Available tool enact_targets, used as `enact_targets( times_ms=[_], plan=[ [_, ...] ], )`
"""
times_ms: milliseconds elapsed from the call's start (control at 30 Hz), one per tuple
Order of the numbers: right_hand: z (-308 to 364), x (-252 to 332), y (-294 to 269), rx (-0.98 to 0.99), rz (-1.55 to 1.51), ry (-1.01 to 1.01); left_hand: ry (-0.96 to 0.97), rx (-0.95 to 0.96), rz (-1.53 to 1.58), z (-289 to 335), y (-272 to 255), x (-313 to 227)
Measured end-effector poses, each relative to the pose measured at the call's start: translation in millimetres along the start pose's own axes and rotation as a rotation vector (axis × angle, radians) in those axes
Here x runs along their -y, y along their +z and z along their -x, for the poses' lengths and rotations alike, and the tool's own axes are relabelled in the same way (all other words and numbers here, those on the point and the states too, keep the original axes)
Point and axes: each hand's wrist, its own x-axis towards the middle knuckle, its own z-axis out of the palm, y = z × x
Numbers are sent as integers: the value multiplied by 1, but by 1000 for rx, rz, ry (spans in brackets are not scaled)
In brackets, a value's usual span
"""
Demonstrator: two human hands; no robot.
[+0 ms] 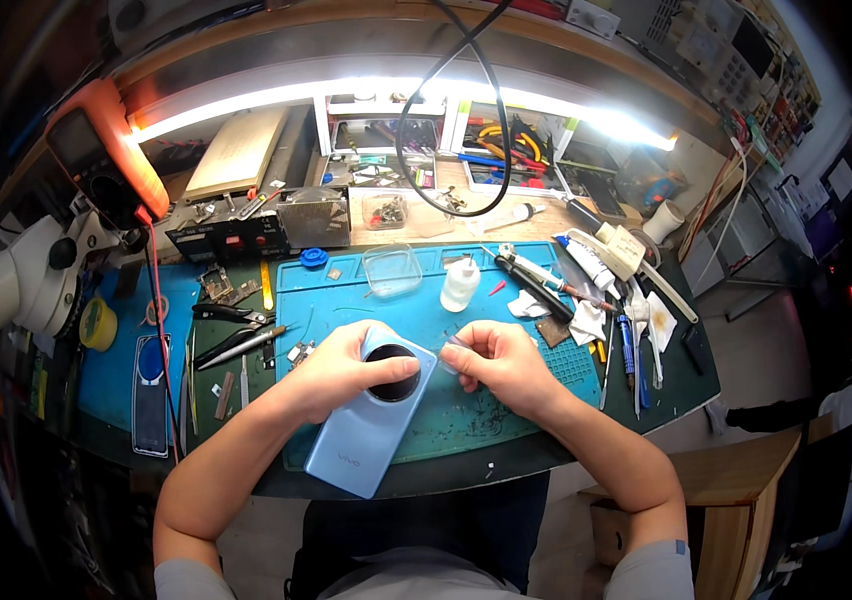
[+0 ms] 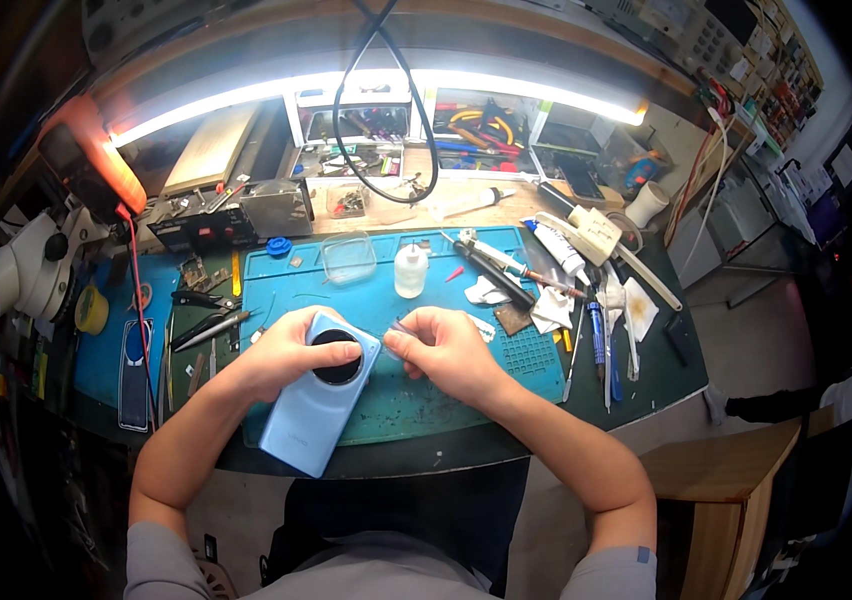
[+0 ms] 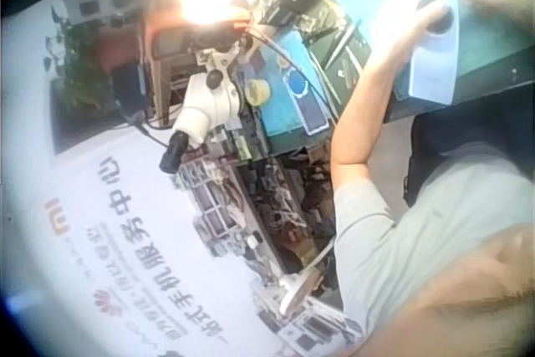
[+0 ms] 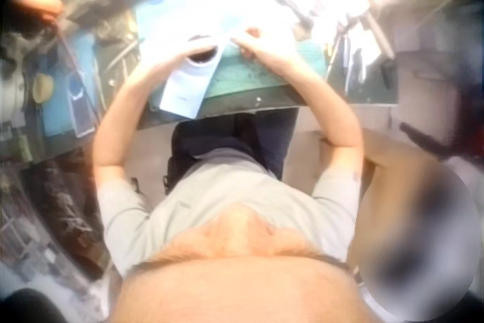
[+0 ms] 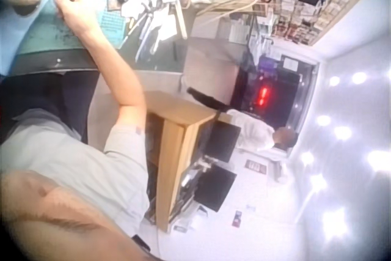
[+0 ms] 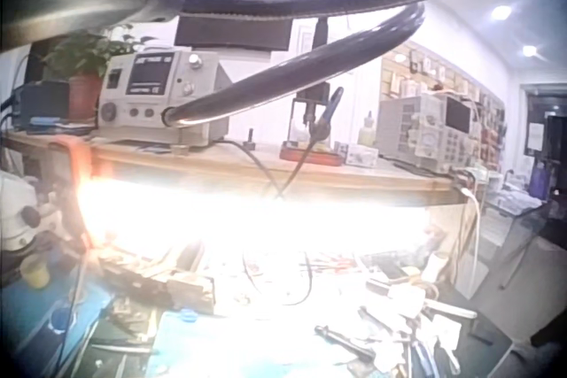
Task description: The person applies adhesive to the edges of a light blue smartphone back cover using a small bottle, then presses the cover onto the phone body. They smooth the edges and later separate the back cover from the phone, revealing the internal components.
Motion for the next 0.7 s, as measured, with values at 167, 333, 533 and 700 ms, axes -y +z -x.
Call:
enact_targets(
  times_ms=[167,333,533,700],
  plan=[
    [0,-4,1,-20,-7,-20,-11,-6,-25,1,5,-4],
    [-1,-3,1,-9,-17,-5,-12,-2,-33,2,6,-4],
    [0,-4,1,-5,2,-12,-29,10,-47,1,7,-5],
    [1,0,2,24,54,18,-38,43,-43,-1,5,-1]
  ],
)
